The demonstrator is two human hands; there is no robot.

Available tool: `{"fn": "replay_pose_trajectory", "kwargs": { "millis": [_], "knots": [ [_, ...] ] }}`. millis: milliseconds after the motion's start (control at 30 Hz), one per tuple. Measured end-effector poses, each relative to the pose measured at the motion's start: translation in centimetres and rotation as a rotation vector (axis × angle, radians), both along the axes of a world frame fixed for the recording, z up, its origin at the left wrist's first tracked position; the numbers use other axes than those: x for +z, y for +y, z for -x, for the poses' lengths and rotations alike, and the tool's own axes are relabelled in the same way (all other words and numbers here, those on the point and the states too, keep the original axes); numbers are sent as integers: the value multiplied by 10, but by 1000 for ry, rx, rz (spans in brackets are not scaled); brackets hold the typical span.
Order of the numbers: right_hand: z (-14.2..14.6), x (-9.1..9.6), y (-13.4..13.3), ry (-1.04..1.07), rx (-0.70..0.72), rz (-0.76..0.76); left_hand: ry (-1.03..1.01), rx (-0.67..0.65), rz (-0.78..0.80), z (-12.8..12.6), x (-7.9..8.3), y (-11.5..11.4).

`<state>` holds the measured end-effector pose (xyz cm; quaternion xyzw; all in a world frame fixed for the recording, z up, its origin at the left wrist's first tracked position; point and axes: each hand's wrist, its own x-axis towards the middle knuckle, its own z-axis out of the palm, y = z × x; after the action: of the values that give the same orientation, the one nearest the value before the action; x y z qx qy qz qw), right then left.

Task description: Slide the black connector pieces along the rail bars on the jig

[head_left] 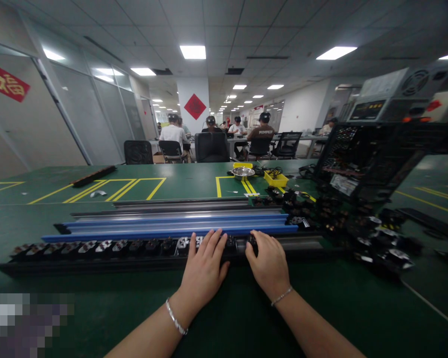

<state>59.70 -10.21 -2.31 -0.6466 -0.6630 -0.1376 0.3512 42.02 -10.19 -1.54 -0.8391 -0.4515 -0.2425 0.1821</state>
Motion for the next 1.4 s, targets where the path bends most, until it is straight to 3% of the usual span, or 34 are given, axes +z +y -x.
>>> {"fn": "replay_pose_trajectory", "kwargs": {
  "millis": [1400],
  "knots": [
    [-11,-1,0,-21,-96,-26,-1,11,22,0,0,0]
  ]
}}
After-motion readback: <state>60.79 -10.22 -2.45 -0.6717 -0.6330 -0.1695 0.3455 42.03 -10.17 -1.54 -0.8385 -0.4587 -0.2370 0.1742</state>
